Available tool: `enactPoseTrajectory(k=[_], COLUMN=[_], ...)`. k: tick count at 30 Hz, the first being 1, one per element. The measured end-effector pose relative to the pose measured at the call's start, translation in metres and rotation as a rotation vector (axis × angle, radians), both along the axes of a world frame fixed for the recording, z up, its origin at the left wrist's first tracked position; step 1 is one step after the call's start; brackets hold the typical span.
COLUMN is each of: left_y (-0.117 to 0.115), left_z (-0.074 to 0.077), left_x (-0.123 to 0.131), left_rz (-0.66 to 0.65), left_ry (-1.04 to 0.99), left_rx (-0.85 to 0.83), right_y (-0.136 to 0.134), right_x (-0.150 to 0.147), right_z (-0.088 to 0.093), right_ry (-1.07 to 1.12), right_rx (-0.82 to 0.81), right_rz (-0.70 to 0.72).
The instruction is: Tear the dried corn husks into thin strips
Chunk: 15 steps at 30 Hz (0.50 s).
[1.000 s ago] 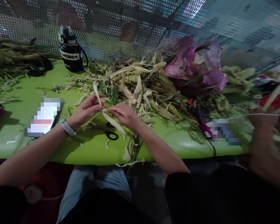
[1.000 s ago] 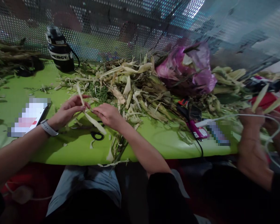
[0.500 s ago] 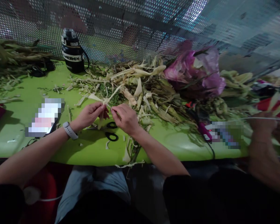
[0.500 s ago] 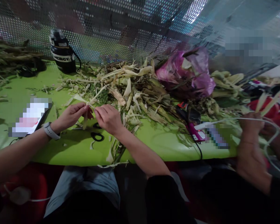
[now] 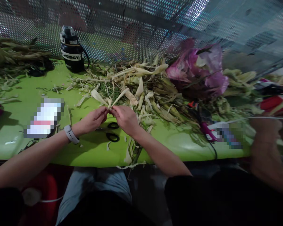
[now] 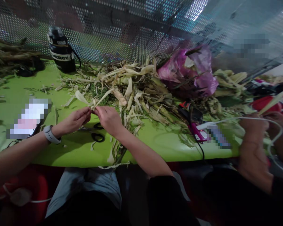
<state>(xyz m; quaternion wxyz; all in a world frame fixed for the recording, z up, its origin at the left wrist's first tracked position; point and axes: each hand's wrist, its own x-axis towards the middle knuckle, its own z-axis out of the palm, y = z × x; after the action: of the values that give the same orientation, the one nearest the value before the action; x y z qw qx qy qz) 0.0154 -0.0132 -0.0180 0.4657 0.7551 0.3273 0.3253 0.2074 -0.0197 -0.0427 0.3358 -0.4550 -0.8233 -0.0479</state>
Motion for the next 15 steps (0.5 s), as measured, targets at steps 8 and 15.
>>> enactPoseTrajectory(k=[8,15], left_y=[-0.002,0.001], left_z=[0.009,0.007], left_x=[-0.001,-0.003], left_rz=[-0.013,-0.009], left_ry=[0.161,0.053], left_rx=[0.166,-0.019], right_y=[-0.010,-0.004], right_x=[-0.009,0.001], right_z=[0.003,0.011], right_ry=[-0.067,0.093], right_rx=[-0.002,-0.122], right_rz=[-0.083,-0.008])
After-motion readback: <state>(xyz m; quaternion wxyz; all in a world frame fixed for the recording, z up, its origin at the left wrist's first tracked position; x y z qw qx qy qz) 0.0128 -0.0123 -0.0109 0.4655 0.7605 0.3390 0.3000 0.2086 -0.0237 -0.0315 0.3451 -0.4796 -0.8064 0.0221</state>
